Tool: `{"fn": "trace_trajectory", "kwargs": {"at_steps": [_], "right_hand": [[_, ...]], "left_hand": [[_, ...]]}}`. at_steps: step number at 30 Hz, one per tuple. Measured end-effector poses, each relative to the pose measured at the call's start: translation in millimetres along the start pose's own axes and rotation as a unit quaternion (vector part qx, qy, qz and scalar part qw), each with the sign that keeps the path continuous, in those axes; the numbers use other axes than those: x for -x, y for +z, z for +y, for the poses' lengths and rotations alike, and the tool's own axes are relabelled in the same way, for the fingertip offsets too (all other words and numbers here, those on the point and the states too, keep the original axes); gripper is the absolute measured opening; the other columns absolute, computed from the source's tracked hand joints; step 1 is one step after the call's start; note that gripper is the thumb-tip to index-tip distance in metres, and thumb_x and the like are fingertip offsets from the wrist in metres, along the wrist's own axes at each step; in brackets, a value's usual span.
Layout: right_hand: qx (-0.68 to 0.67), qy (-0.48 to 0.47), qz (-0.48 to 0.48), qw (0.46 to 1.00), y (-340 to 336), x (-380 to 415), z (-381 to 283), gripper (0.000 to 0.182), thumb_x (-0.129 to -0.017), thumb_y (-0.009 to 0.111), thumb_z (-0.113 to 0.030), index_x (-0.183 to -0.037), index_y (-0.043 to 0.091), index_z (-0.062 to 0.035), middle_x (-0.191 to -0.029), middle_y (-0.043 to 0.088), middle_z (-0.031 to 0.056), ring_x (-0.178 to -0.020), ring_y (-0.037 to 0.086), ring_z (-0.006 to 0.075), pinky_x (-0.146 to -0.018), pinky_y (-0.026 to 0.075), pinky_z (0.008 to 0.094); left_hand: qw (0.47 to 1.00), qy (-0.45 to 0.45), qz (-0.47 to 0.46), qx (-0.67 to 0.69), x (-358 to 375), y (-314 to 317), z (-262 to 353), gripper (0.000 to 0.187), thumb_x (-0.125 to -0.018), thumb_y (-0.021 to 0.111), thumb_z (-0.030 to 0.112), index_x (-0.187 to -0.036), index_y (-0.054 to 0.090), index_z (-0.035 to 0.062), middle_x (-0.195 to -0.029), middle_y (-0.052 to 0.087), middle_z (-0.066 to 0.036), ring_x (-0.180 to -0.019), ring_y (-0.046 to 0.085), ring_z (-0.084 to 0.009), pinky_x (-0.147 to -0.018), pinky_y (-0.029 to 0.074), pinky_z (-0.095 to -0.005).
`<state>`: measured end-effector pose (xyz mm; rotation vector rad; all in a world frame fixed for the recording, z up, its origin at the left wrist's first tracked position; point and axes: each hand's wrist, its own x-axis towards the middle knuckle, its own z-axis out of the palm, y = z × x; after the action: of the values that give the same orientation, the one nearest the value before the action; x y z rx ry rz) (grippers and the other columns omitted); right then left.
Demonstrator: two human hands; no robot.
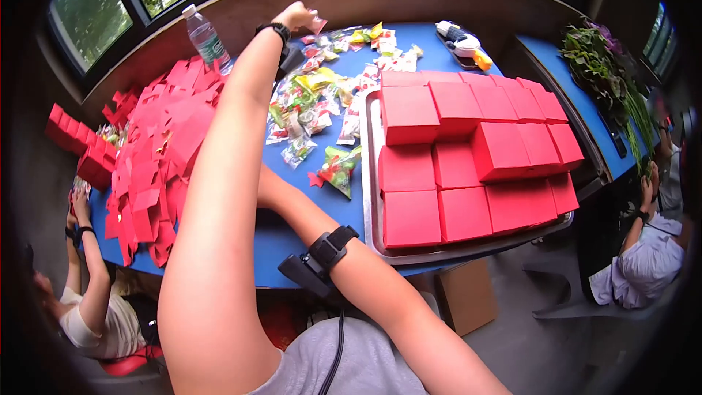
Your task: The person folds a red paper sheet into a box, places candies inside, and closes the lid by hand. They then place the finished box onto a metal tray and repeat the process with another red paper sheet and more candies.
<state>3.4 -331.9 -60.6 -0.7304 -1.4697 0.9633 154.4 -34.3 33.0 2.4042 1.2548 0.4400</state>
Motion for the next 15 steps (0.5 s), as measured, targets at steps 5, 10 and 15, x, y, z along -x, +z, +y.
{"fn": "trace_trajectory", "kwargs": {"at_steps": [5,10,15], "right_hand": [[0.027,-0.038,-0.012,0.999,-4.2,0.0,0.4,0.056,-0.064,0.073,-0.033,-0.109,0.057,-0.0047,-0.116,0.056,0.0187,-0.108,0.051,0.0320,-0.090,0.040,0.0384],[0.086,-0.043,-0.045,0.994,-5.1,-2.3,-11.3,0.058,-0.064,0.073,-0.034,-0.109,0.057,-0.0026,-0.117,0.054,0.0194,-0.111,0.049,0.0320,-0.092,0.039,0.0383],[0.083,-0.051,-0.015,0.995,-4.5,-0.3,-10.6,0.060,-0.062,0.075,-0.034,-0.110,0.056,-0.0021,-0.120,0.052,0.0193,-0.113,0.048,0.0318,-0.094,0.037,0.0380]], "left_hand": [[0.997,0.067,-0.040,-0.024,-27.6,56.6,-45.7,0.042,-0.083,0.055,0.041,-0.088,0.068,0.0007,-0.088,0.065,-0.018,-0.078,0.061,-0.0281,-0.077,0.046,-0.0347],[0.993,0.060,-0.095,0.024,-14.8,49.0,-49.5,0.025,-0.076,0.062,0.025,-0.079,0.069,0.0015,-0.080,0.067,-0.013,-0.075,0.062,-0.0217,-0.073,0.046,-0.0317],[0.996,0.015,-0.089,0.011,8.4,32.5,-31.9,0.019,-0.062,0.068,0.015,-0.076,0.070,0.0024,-0.064,0.061,-0.008,-0.055,0.056,-0.0146,-0.051,0.044,-0.0273]]}}
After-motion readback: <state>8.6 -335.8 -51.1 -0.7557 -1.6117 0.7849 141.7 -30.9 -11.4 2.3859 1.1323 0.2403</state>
